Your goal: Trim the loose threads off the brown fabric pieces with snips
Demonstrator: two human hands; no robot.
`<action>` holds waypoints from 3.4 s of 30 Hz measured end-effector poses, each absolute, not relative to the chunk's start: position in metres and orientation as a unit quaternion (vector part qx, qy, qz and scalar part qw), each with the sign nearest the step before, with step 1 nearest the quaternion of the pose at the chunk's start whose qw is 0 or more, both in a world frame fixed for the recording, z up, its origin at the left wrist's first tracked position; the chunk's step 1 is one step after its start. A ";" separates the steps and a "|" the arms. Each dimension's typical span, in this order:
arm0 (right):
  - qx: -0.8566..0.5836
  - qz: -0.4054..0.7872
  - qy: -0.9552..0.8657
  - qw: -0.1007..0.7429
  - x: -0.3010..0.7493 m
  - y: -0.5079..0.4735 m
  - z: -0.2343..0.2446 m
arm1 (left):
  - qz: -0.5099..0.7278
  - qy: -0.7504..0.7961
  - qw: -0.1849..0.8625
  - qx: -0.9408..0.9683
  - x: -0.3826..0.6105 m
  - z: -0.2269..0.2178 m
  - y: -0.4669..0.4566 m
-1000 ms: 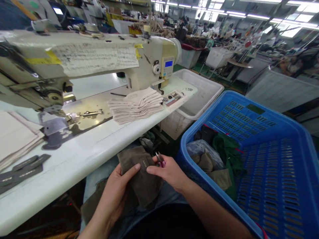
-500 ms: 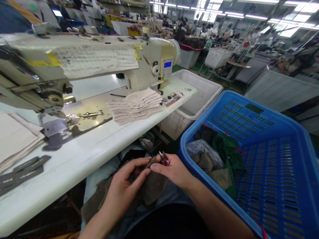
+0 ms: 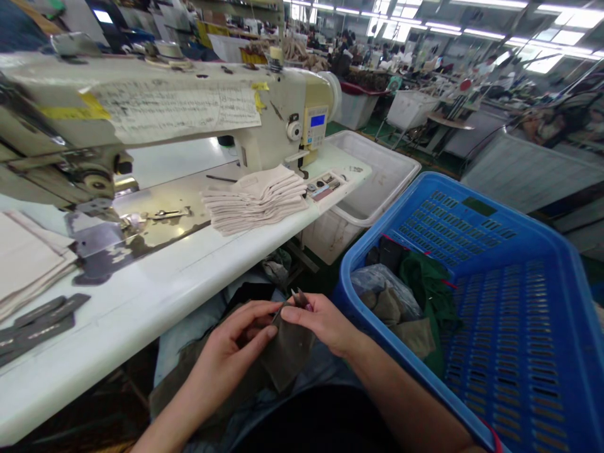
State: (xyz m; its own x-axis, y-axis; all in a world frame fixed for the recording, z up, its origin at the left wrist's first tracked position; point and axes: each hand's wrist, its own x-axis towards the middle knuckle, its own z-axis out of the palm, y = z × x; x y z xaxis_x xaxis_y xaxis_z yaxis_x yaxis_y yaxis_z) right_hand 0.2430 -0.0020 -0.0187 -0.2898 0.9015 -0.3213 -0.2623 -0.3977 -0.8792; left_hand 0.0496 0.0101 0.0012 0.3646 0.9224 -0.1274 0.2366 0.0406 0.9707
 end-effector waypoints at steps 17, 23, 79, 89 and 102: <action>-0.550 0.260 -0.651 0.455 0.226 -0.023 -0.008 | 0.411 0.566 0.533 0.476 0.066 -0.006 0.012; -0.518 0.340 -0.658 0.427 0.220 -0.017 -0.009 | 0.380 0.551 0.590 0.451 0.062 0.000 0.006; -0.487 0.631 -0.402 0.450 0.206 0.006 -0.018 | 0.426 0.455 0.395 0.675 0.046 -0.016 0.002; -0.507 0.464 -0.541 0.485 0.205 0.000 -0.021 | 0.450 0.446 0.349 0.691 0.044 -0.024 0.004; -0.509 0.448 -0.558 0.478 0.206 0.003 -0.023 | 0.434 0.452 0.373 0.685 0.044 -0.024 0.006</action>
